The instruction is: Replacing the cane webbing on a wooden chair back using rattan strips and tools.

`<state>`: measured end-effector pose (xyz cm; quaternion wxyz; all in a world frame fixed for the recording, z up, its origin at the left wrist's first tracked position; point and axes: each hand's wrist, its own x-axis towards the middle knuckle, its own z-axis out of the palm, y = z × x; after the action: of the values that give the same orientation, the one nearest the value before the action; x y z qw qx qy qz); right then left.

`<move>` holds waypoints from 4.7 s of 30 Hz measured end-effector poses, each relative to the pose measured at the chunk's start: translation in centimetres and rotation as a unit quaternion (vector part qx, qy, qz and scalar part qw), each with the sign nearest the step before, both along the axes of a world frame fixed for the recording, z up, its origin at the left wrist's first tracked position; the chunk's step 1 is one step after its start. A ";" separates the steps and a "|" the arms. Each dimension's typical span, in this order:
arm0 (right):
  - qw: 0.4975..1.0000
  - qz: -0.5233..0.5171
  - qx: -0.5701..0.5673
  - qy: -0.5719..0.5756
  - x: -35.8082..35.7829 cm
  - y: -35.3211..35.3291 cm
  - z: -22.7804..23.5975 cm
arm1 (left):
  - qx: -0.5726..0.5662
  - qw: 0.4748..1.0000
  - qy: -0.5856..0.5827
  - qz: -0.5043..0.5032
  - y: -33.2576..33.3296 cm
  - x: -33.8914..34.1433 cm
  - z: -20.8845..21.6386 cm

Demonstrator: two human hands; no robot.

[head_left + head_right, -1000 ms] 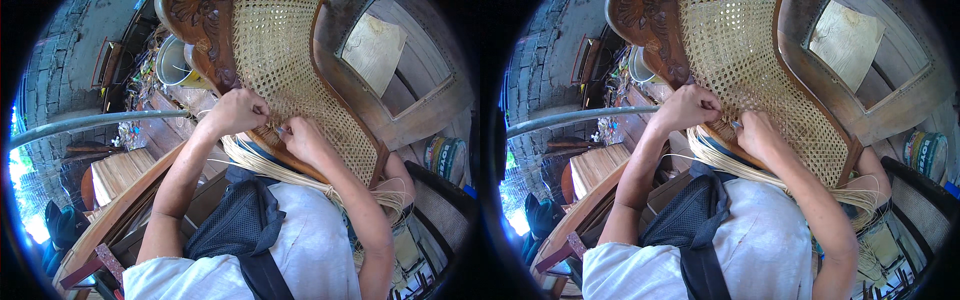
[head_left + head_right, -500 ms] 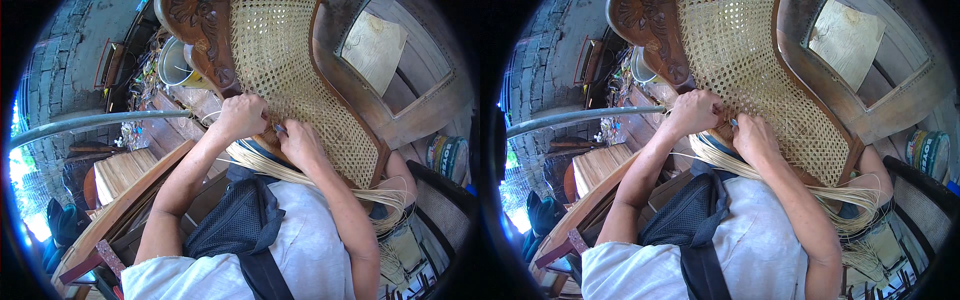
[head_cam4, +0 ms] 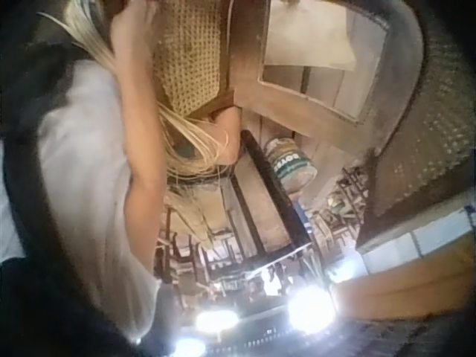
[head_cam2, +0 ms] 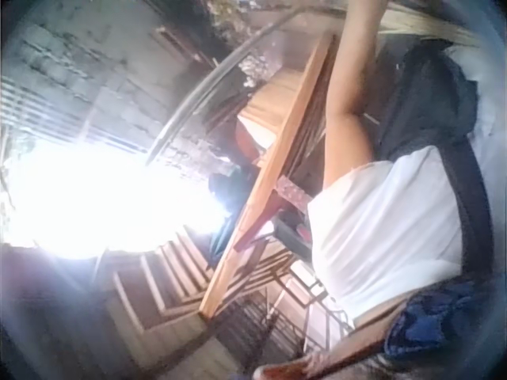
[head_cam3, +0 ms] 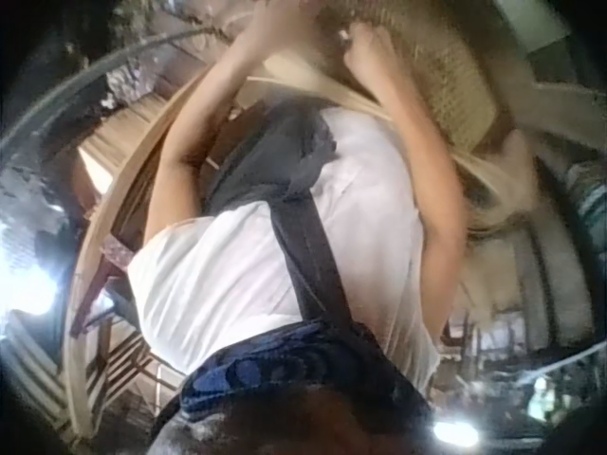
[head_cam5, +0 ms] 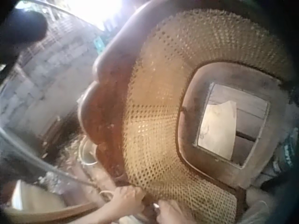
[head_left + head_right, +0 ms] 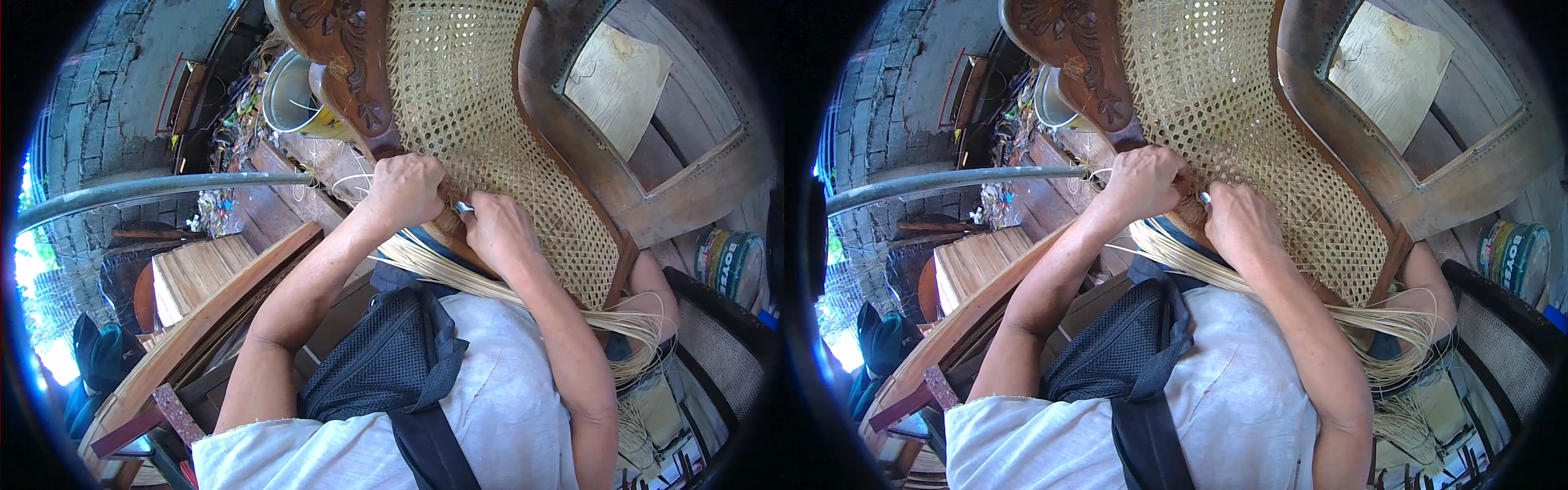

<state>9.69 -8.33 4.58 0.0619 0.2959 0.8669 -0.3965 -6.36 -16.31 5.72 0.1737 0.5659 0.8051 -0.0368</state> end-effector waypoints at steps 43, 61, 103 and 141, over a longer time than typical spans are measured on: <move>0.994 0.027 -0.009 -0.102 -2.0 2.1 -0.1 | 0.062 0.990 -0.114 -0.055 -1.3 -0.1 -1.3; 0.990 -0.013 -0.089 -0.107 -0.4 3.5 0.0 | 0.038 0.991 -0.125 -0.039 -1.2 -0.5 -0.8; 0.983 -0.058 -0.131 0.113 6.8 8.1 1.9 | 0.193 0.939 -0.268 -0.093 0.1 0.5 1.7; 0.990 -0.080 -0.120 -0.006 -0.3 3.3 -3.8 | 0.213 0.727 -0.623 0.197 3.2 1.8 -1.9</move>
<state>9.38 -4.99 0.80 0.0705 0.3567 0.7862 -0.4996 -4.59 -13.11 3.83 0.5147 0.3127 0.5961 0.5310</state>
